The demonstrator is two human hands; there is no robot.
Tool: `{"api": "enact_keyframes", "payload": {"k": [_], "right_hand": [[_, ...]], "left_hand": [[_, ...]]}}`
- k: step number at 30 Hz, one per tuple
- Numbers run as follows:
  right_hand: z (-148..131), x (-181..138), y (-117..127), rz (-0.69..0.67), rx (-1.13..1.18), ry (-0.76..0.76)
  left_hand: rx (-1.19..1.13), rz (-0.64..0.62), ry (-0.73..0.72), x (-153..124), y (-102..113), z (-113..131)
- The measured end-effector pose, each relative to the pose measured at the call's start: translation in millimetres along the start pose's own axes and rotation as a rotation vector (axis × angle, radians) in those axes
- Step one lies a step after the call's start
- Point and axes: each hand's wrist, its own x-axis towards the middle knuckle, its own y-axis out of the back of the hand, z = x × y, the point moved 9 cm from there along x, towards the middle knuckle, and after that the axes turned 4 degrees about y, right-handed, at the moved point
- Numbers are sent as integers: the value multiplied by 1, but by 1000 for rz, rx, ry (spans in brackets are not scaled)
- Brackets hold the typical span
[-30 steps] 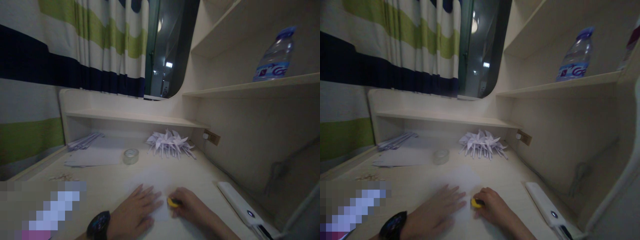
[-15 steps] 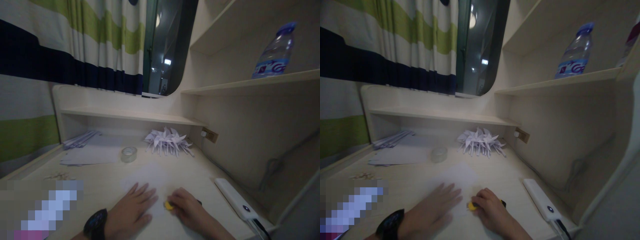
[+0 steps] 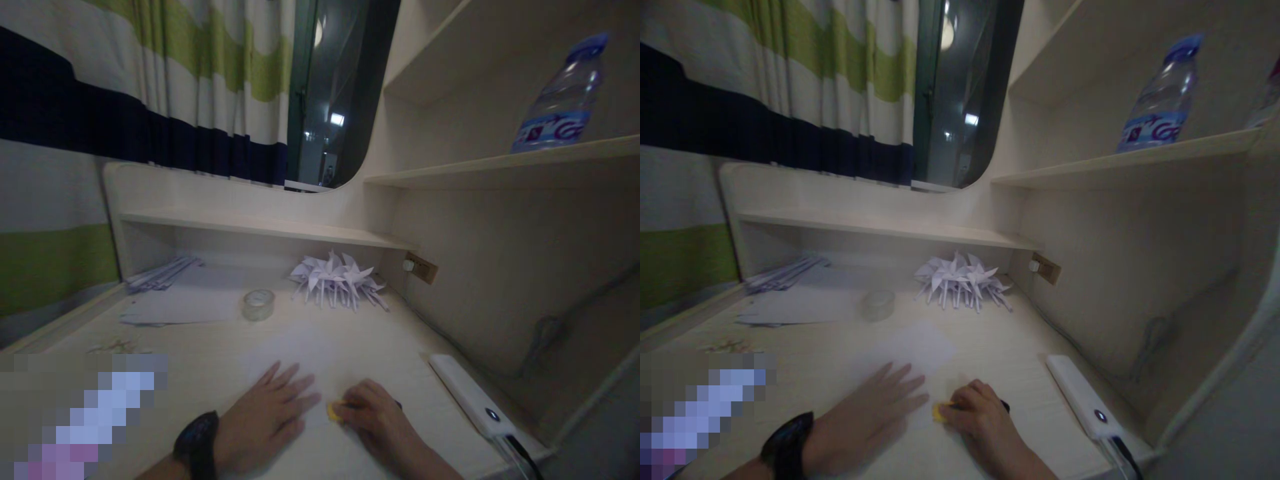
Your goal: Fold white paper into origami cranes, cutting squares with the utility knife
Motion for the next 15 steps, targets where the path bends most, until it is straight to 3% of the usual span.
{"api": "enact_keyframes", "payload": {"k": [15], "right_hand": [[3, -3, 6, 75, 128, 0]], "left_hand": [[-28, 30, -71, -1, 3, 9]]}}
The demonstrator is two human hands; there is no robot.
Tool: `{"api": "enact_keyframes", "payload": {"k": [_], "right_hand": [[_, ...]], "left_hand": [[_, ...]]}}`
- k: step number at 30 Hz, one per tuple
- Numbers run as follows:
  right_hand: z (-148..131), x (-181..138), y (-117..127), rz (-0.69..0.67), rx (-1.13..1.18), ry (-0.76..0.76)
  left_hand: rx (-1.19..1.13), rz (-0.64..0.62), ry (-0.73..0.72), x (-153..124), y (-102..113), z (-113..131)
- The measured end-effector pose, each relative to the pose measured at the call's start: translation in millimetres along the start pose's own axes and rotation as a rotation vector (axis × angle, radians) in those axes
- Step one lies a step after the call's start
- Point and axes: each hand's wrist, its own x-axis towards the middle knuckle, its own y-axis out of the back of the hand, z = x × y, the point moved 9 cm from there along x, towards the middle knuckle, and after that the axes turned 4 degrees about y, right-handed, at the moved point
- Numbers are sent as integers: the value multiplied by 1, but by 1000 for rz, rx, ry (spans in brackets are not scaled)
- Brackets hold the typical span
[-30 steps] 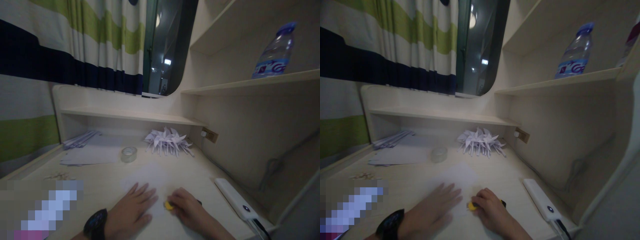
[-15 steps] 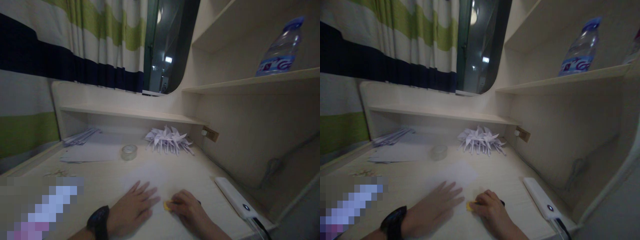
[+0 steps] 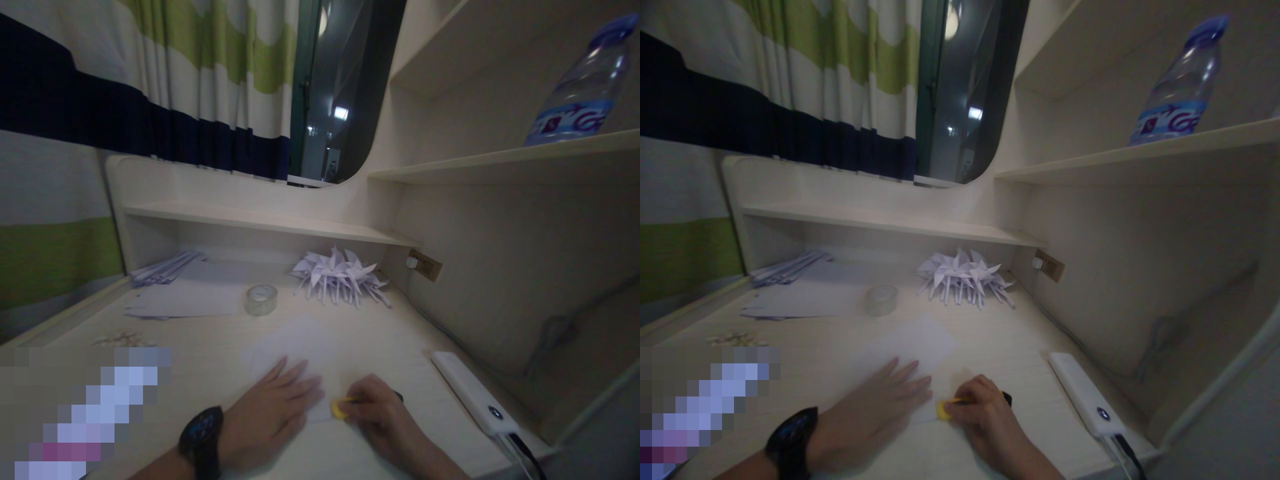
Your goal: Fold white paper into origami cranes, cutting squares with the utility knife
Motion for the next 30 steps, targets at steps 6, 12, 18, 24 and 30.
{"api": "enact_keyframes", "payload": {"k": [6, 12, 18, 24, 30], "right_hand": [[-8, 0, 1, -48, 5, -37], [-16, 0, 3, -60, -1, -18], [-14, -6, -1, -69, -21, -49], [-16, -11, -1, -31, -39, -22], [-16, -16, -1, -38, -15, -43]], "left_hand": [[22, -67, -33, 0, -4, 3], [41, -90, -11, 0, -3, 4], [60, -94, -37, -1, 1, 9], [42, -44, -56, -3, 6, 10], [68, -43, -65, -2, 2, 9]]}}
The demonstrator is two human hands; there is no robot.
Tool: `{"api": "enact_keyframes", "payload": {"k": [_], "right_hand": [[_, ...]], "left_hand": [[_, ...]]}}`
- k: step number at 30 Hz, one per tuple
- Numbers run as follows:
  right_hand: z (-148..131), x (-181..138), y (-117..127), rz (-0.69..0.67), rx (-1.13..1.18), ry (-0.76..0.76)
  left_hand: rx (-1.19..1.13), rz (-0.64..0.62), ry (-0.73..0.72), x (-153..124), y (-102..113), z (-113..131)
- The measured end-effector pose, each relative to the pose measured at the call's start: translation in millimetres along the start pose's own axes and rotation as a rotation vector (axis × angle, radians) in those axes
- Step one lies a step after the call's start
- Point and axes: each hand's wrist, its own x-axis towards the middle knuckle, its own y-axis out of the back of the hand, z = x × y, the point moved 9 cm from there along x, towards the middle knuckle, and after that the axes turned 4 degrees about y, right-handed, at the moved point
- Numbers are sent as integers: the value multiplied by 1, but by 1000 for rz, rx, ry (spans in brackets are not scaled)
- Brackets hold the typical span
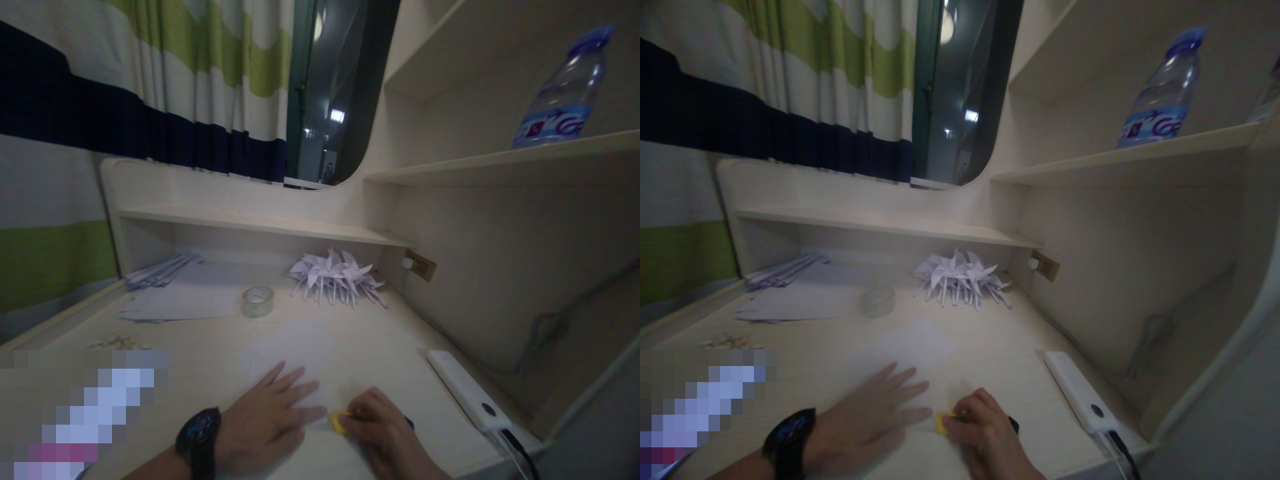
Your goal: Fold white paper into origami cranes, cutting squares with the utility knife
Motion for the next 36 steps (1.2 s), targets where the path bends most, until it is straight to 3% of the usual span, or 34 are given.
{"api": "enact_keyframes", "payload": {"k": [11, 20, 36], "right_hand": [[3, 1, 0, 26, -5, -28], [9, 12, 4, 32, 55, -16], [12, 12, 6, 33, 132, -7]], "left_hand": [[-72, 57, 69, -10, 15, -15], [-14, 6, 191, -11, -5, -29], [-7, 31, 163, -12, -3, -27]]}}
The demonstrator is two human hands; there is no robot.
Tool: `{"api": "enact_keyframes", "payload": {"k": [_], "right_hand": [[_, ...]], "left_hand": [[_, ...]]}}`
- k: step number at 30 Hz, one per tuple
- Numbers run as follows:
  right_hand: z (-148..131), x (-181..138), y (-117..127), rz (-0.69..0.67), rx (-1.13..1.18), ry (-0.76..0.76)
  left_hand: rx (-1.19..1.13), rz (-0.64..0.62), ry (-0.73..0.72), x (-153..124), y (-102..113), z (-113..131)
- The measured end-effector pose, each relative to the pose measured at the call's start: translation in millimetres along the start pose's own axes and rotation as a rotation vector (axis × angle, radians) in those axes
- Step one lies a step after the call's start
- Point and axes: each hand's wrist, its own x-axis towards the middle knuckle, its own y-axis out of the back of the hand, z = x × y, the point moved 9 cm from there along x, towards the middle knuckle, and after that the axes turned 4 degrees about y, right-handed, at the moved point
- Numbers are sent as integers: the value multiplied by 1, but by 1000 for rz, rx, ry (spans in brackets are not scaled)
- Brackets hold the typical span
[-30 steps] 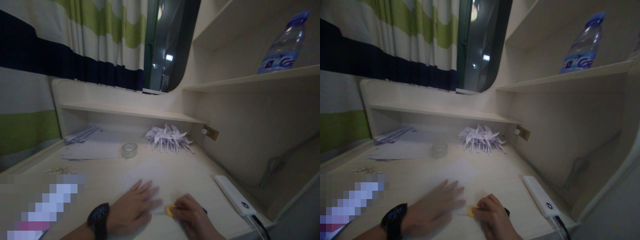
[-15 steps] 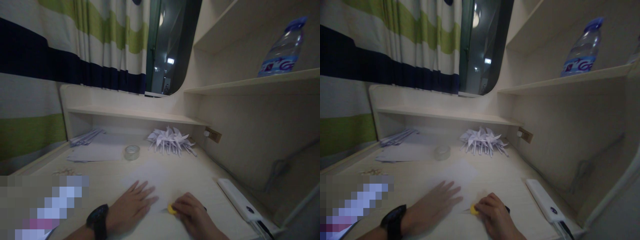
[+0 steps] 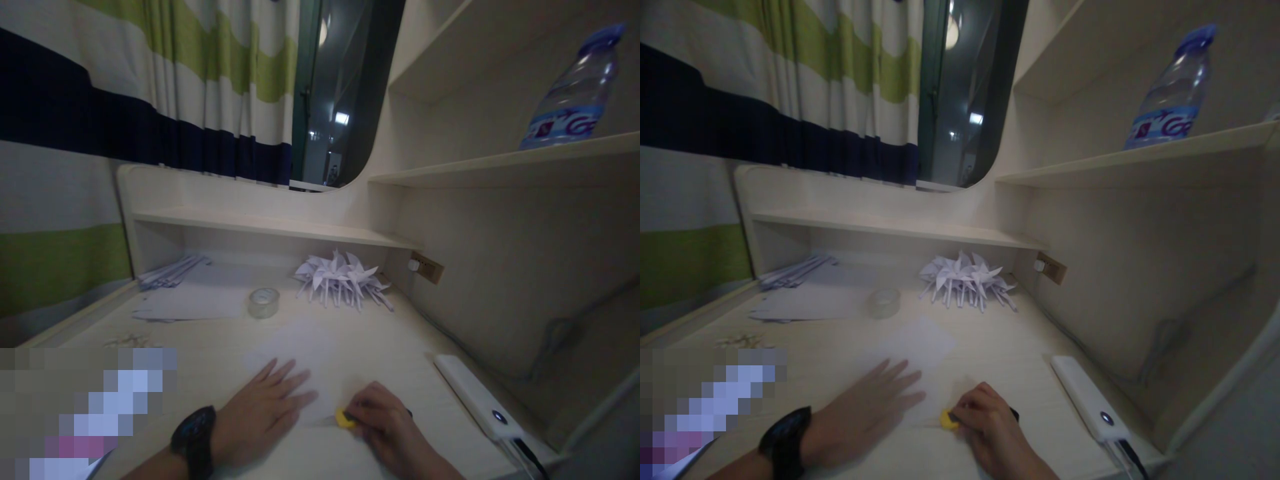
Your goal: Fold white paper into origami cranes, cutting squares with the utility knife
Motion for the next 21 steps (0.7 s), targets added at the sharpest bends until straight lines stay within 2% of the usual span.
{"api": "enact_keyframes", "payload": {"k": [5, 11, 15, 21], "right_hand": [[-4, -3, 0, -13, 34, 24], [-2, -6, 2, -22, 16, 2], [2, -8, 6, -32, 9, -21], [9, -15, 11, -38, 4, -49]], "left_hand": [[-6, -11, 26, 0, -2, -2], [-39, 44, 42, -1, 5, -2], [-66, 30, 71, -4, 8, -5], [-141, 45, 84, -2, 19, 6]]}}
